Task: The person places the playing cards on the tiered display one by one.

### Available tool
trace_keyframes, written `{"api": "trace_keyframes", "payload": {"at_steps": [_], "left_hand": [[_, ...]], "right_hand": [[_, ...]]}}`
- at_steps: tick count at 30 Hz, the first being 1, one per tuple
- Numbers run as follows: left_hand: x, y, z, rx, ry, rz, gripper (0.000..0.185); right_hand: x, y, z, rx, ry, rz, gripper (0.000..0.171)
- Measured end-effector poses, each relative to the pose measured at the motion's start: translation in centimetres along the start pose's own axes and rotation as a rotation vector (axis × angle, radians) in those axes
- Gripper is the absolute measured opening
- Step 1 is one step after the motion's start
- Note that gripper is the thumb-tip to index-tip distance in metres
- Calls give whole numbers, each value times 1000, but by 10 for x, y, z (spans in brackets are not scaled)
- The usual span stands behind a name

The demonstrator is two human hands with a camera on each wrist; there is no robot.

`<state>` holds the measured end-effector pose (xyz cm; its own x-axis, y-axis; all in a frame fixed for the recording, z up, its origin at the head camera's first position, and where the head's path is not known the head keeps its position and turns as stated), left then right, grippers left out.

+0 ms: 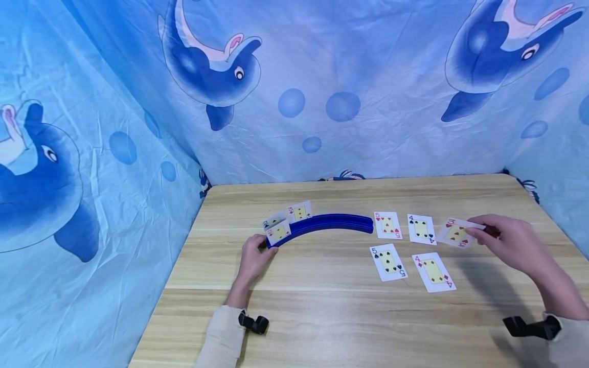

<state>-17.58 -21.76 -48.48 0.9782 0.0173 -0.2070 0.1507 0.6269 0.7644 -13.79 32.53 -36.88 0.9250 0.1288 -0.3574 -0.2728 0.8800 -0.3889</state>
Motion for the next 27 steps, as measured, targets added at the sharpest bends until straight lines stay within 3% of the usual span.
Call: {"api": "trace_keyframes", "payload": {"at_steps": [12, 27], "left_hand": [[0, 1, 0, -8, 9, -17, 38], [0, 1, 0, -17, 12, -32, 38]], "right_hand": [[-26, -28, -5, -51, 10, 80, 11], [-56, -55, -15, -108, -21, 94, 14]]}}
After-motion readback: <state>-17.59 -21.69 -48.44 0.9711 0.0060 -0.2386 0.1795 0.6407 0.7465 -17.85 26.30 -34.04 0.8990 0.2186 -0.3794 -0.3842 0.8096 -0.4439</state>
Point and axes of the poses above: each hand's wrist, its own x-axis away from the middle knuckle, its own z-axis out of the back of the hand, y = z × x, the point moved 3 cm from there along -x, towards the middle knuckle, and after that the axes turned 5 degrees about -z, right-handed, at the moved point
